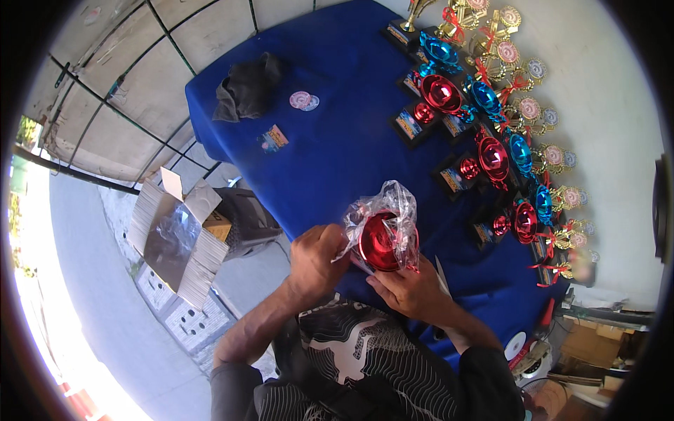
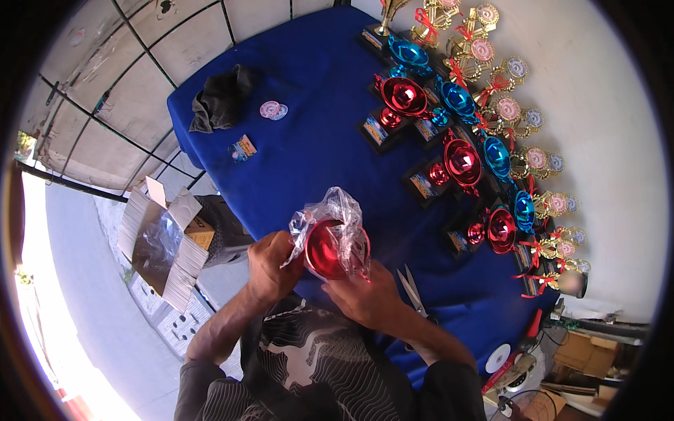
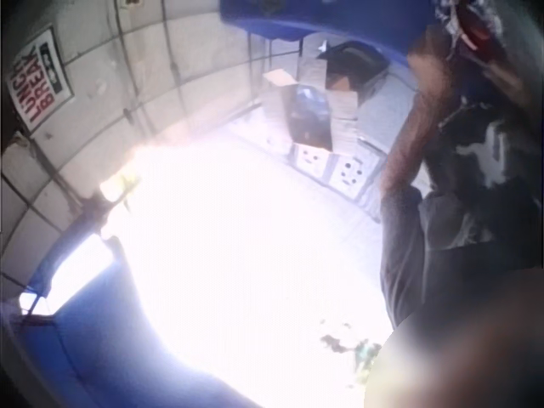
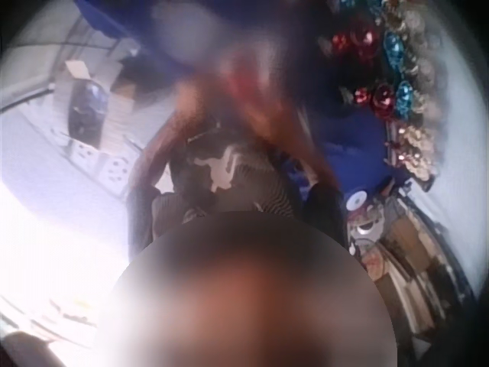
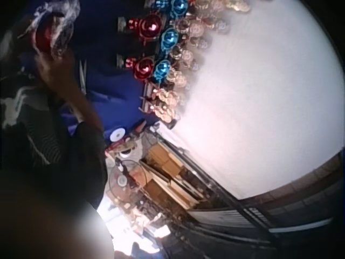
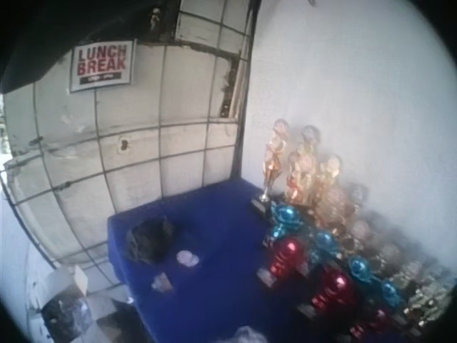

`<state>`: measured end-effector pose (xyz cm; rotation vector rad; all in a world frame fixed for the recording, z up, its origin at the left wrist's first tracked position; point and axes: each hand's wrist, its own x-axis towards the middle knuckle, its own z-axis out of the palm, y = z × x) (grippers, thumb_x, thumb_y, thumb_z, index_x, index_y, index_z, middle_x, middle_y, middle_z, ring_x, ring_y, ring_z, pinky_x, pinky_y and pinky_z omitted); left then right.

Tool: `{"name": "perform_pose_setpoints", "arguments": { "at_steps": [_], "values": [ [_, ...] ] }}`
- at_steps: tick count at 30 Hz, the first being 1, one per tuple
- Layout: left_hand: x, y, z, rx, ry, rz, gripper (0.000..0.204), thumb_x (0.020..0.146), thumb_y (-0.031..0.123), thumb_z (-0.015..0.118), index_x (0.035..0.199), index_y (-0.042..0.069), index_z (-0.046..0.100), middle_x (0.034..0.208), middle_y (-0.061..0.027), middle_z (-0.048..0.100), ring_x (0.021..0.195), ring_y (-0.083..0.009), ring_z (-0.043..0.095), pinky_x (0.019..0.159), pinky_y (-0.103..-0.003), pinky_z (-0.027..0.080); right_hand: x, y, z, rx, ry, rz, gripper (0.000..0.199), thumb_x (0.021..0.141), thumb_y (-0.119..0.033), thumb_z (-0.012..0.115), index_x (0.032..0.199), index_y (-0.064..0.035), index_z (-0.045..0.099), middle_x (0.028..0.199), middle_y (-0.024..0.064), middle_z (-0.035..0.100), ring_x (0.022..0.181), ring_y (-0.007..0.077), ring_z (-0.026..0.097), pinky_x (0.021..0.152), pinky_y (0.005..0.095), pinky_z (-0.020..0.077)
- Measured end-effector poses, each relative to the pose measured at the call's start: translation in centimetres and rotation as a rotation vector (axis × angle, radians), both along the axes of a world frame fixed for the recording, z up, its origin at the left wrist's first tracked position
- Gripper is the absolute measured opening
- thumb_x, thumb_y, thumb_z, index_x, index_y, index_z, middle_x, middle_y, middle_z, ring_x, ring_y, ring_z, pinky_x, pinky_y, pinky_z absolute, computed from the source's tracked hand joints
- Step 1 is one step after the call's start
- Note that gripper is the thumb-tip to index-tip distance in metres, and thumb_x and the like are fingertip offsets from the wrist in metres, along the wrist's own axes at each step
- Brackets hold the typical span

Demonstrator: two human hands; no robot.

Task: The person removes a red trophy from plastic packaging, wipes it with a cloth, and attaches a label to its base. The person repeats this process with a second red trophy, placing each finished trophy on a blue table alongside other trophies.

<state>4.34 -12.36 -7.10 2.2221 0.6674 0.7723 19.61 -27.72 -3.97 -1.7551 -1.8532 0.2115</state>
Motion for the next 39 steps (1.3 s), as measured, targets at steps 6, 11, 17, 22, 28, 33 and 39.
{"name": "perform_pose_setpoints", "arguments": {
  "at_steps": [6,11,17,22,28,33,39],
  "values": [
    [0.5,2.2,-1.2,0.141,0.022,0.003,0.028,0.061,0.002,0.077,0.079,0.006,0.055,0.072,-0.0115,0.060,0.067,-0.0344,0.063,0.058,-0.045,0.051,1.8,-1.2,0.2,-0.021,-0.188,0.013,0.014,0.083,-0.021,0.078,0.088,-0.0115,0.070,0.089,0.0044,0.070,0.079,0.0241,0.061,0.067,0.0393,0.0500],
    [0.8,2.5,-1.8,0.229,-0.011,-0.043,0.028,0.062,0.006,0.078,0.083,0.003,0.058,0.075,-0.0126,0.061,0.068,-0.0334,0.063,0.058,-0.044,0.053,3.1,-2.2,0.4,-0.030,-0.180,0.062,0.014,0.080,-0.022,0.079,0.081,-0.0131,0.069,0.078,0.0021,0.068,0.078,0.0236,0.060,0.070,0.0396,0.0495],
    [1.4,4.2,-1.7,0.492,-0.118,-0.111,0.024,0.060,0.008,0.069,0.080,0.004,0.056,0.072,-0.0094,0.055,0.066,-0.0283,0.061,0.054,-0.041,0.052,4.9,-2.8,1.5,-0.063,-0.191,0.130,0.014,0.078,-0.022,0.081,0.079,-0.0134,0.070,0.075,0.0000,0.065,0.082,0.0241,0.061,0.078,0.0406,0.0505],
    [0.9,5.3,-0.3,0.470,-0.108,-0.106,0.023,0.061,0.003,0.070,0.077,0.006,0.054,0.072,-0.0101,0.057,0.061,-0.0279,0.060,0.053,-0.038,0.050,5.5,-2.2,2.4,-0.113,-0.049,0.180,0.020,0.083,-0.023,0.079,0.076,-0.0118,0.064,0.075,0.0031,0.062,0.074,0.0273,0.061,0.066,0.0393,0.0510],
    [-3.6,4.8,5.2,-0.036,-0.271,-0.238,0.052,0.074,0.006,0.083,0.117,0.001,0.054,0.072,-0.0055,0.055,0.060,-0.0151,0.055,0.056,-0.031,0.046,4.8,-1.8,3.8,-0.196,0.180,0.234,0.026,0.088,-0.026,0.079,0.076,-0.0092,0.063,0.075,0.0030,0.063,0.065,0.0233,0.064,0.055,0.0364,0.0507],
    [-3.1,0.3,6.2,0.625,-0.180,-0.374,0.035,0.081,0.028,0.081,0.110,0.014,0.068,0.105,-0.0028,0.057,0.094,-0.0183,0.061,0.078,-0.035,0.050,3.5,-1.4,5.6,-0.147,0.235,0.291,0.024,0.091,-0.025,0.076,0.080,-0.0095,0.062,0.079,0.0053,0.061,0.062,0.0246,0.064,0.053,0.0383,0.0492],
    [-2.2,-0.8,2.5,0.730,-0.241,-0.239,0.023,0.059,0.018,0.074,0.081,0.016,0.067,0.099,-0.0028,0.060,0.094,-0.0204,0.063,0.076,-0.035,0.049,2.9,-2.0,6.3,-0.199,0.106,0.214,0.018,0.087,-0.018,0.078,0.084,-0.0102,0.062,0.077,0.0033,0.061,0.058,0.0216,0.063,0.052,0.0351,0.0494]
  ]
}}
